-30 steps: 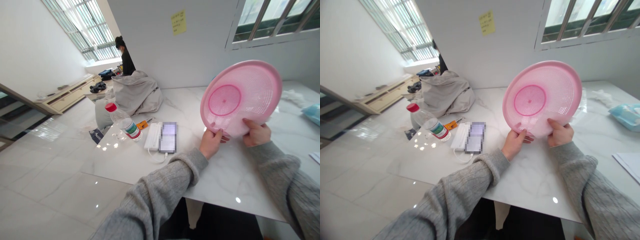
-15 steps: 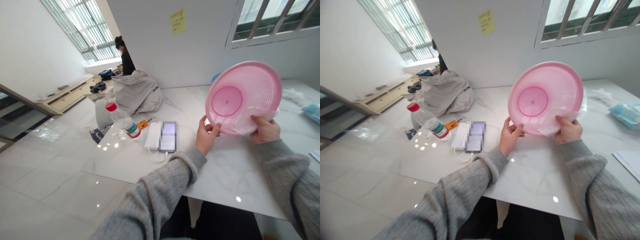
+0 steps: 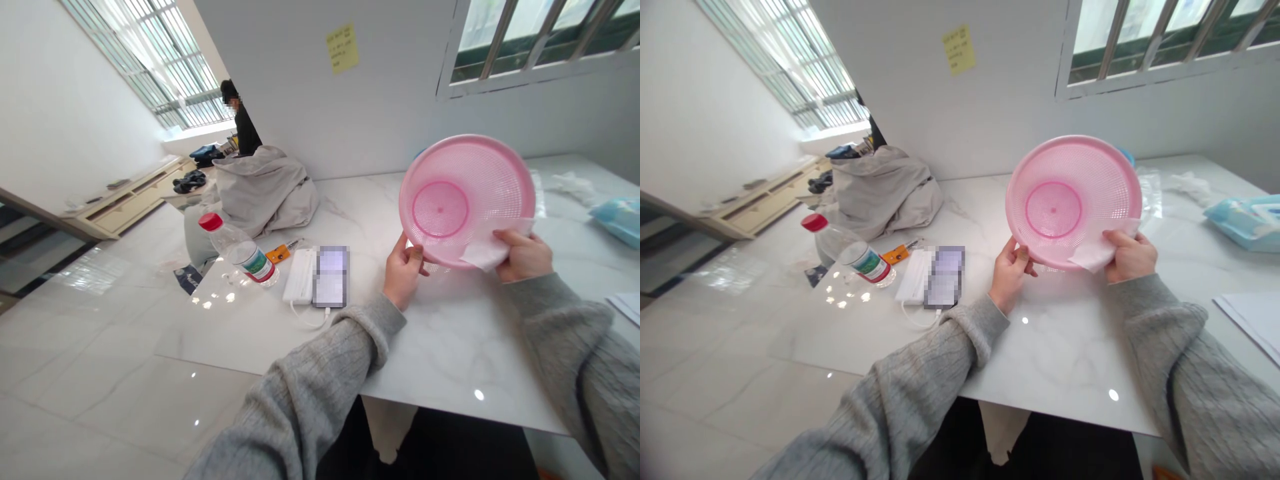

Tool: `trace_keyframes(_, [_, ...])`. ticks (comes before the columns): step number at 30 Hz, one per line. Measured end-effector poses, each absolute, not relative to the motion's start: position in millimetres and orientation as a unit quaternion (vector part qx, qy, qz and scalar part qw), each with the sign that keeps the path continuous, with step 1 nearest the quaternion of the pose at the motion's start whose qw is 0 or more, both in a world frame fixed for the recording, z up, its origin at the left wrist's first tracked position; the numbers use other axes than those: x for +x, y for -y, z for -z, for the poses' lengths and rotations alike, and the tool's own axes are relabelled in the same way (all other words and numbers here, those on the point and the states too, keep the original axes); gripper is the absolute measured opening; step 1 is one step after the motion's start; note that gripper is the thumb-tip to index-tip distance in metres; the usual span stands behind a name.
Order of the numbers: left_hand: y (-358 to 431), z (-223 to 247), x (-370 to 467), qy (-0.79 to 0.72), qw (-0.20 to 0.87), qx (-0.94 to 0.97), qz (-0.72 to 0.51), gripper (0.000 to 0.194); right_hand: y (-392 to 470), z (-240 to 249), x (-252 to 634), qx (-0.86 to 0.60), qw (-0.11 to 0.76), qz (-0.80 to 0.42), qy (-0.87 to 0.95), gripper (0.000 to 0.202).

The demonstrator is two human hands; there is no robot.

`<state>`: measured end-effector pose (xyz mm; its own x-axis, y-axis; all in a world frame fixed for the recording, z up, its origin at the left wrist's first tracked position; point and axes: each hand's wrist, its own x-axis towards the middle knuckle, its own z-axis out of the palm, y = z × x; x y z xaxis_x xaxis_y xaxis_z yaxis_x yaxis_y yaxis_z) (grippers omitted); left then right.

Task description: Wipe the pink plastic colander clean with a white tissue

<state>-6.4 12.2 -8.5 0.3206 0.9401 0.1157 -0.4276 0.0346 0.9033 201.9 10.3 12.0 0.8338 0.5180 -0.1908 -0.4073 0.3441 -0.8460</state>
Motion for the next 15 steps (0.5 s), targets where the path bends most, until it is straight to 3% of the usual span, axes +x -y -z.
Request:
trace_keyframes(9, [4, 4, 1, -0.256, 0.717, 0.455, -0.462, 0.133, -12, -2, 196, -0.467, 0.811, -0.342, 0.083, 0.033])
trace_keyframes(15, [0, -1, 0, -0.269, 0.725, 0.419, -0.476, 0.108, -11, 4, 198, -0.454, 0.791, -0.396, 0.104, 0.027])
